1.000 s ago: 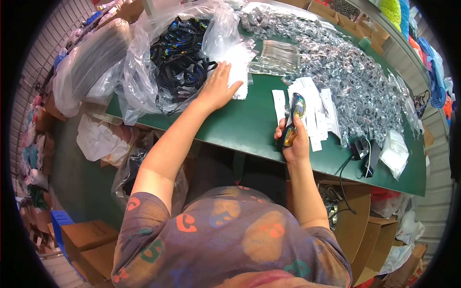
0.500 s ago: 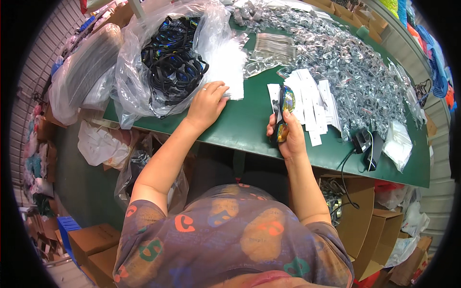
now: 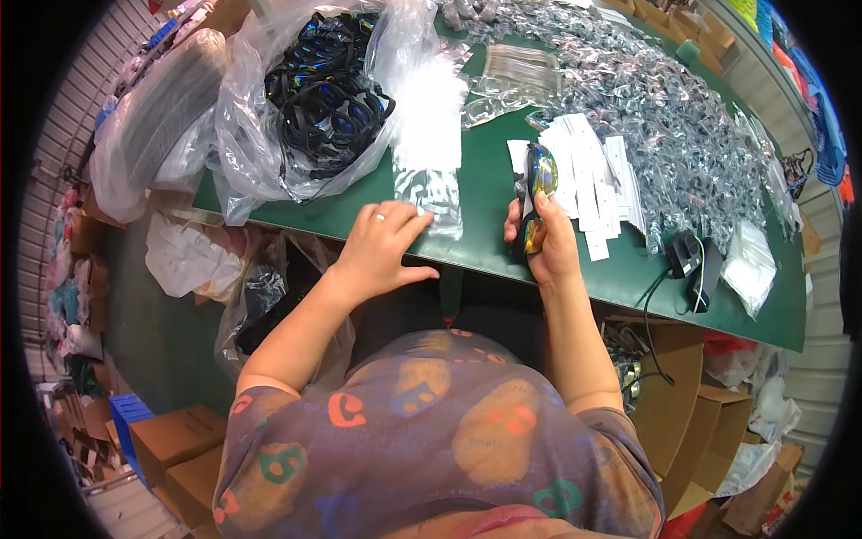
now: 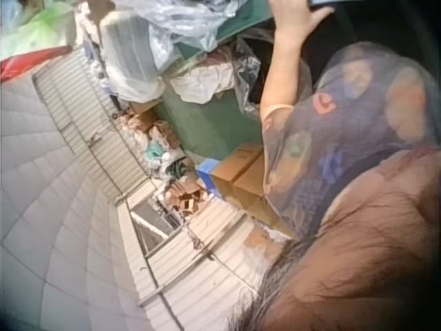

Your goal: Packaging swimming goggles into plastic bags and sealing them at a workbench.

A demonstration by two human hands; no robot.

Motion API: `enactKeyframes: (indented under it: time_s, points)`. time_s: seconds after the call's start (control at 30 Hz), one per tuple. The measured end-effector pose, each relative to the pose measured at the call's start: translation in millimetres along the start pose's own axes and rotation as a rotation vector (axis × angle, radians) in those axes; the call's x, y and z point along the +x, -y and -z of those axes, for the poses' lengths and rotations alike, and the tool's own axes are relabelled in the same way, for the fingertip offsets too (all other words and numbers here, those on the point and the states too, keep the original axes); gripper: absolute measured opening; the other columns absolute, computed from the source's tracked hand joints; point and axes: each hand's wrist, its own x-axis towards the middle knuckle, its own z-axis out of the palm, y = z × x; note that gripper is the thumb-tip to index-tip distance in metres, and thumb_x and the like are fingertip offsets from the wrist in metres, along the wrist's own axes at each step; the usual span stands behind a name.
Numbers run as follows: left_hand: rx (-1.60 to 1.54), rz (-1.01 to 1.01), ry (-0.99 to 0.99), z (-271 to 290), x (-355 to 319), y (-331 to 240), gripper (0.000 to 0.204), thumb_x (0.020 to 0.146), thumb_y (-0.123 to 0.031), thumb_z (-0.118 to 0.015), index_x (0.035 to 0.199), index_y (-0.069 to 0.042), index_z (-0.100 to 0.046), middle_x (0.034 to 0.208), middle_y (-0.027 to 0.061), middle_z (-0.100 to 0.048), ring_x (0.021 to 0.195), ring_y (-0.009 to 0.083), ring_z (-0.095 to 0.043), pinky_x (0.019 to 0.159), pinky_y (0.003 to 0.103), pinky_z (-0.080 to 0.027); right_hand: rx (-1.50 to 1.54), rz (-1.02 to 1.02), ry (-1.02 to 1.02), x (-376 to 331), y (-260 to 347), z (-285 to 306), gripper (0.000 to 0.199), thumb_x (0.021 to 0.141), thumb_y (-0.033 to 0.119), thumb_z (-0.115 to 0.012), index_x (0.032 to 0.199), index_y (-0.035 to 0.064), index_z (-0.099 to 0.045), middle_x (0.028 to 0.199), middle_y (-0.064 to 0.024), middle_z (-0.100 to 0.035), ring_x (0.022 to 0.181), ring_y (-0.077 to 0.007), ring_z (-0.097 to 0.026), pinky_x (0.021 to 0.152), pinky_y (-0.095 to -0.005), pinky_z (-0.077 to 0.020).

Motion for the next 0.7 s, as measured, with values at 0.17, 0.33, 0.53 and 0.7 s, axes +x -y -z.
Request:
enactKeyframes:
  time_s: [0.17, 0.33, 0.53, 0.7]
  points:
    - [-0.150, 0.027, -0.167, -6.1, -34.0, -6.2, 0.016, 0.081, -0.004, -0.076, 0.096, -0.007, -0.071, 0.084, 0.0029, -0.068, 0.081, 0.0267, -0.065, 0.086, 0.040, -0.049, 0.002, -0.003, 0.023, 3.1, -2.8, 3.1, 0.033, 0.103, 0.034, -0.058, 0.110, 0.0013, -0.058, 0.088, -0.0116, -0.066, 0.069, -0.0226, -0.063, 0.064, -0.0328, -0.0521]
    - [-0.810, 0.520, -0.263, -15.5, -53.0, -26.2, 0.009, 0.098, -0.010, -0.069, 0.098, -0.002, -0.070, 0.076, 0.0031, -0.070, 0.066, 0.0104, -0.065, 0.058, 0.027, -0.049, -0.071, 0.004, 0.062, 4.6, 1.1, -1.6, 0.035, 0.102, 0.035, -0.058, 0.107, 0.0005, -0.059, 0.089, -0.0106, -0.064, 0.071, -0.0213, -0.061, 0.067, -0.0332, -0.0504]
    - [-1.162, 0.772, -0.242, -13.6, -86.3, -41.2, 0.020, 0.101, -0.015, -0.069, 0.085, -0.004, -0.064, 0.063, -0.0055, -0.055, 0.054, 0.0017, -0.047, 0.050, 0.021, -0.036, 0.046, -0.205, 0.228, -32.2, -20.9, -27.9, 0.044, 0.101, 0.044, -0.057, 0.113, 0.0015, -0.057, 0.087, -0.0094, -0.063, 0.067, -0.0214, -0.061, 0.063, -0.0356, -0.0511]
    - [-1.120, 0.781, -0.188, -7.0, -91.0, -50.8, 0.013, 0.098, -0.011, -0.071, 0.108, -0.004, -0.074, 0.085, -0.0014, -0.070, 0.069, 0.0046, -0.061, 0.060, 0.021, -0.049, 0.116, -0.443, 0.261, -60.7, -39.1, -63.6, 0.033, 0.100, 0.033, -0.066, 0.113, 0.0041, -0.056, 0.086, -0.0078, -0.063, 0.065, -0.0175, -0.062, 0.059, -0.0293, -0.0512]
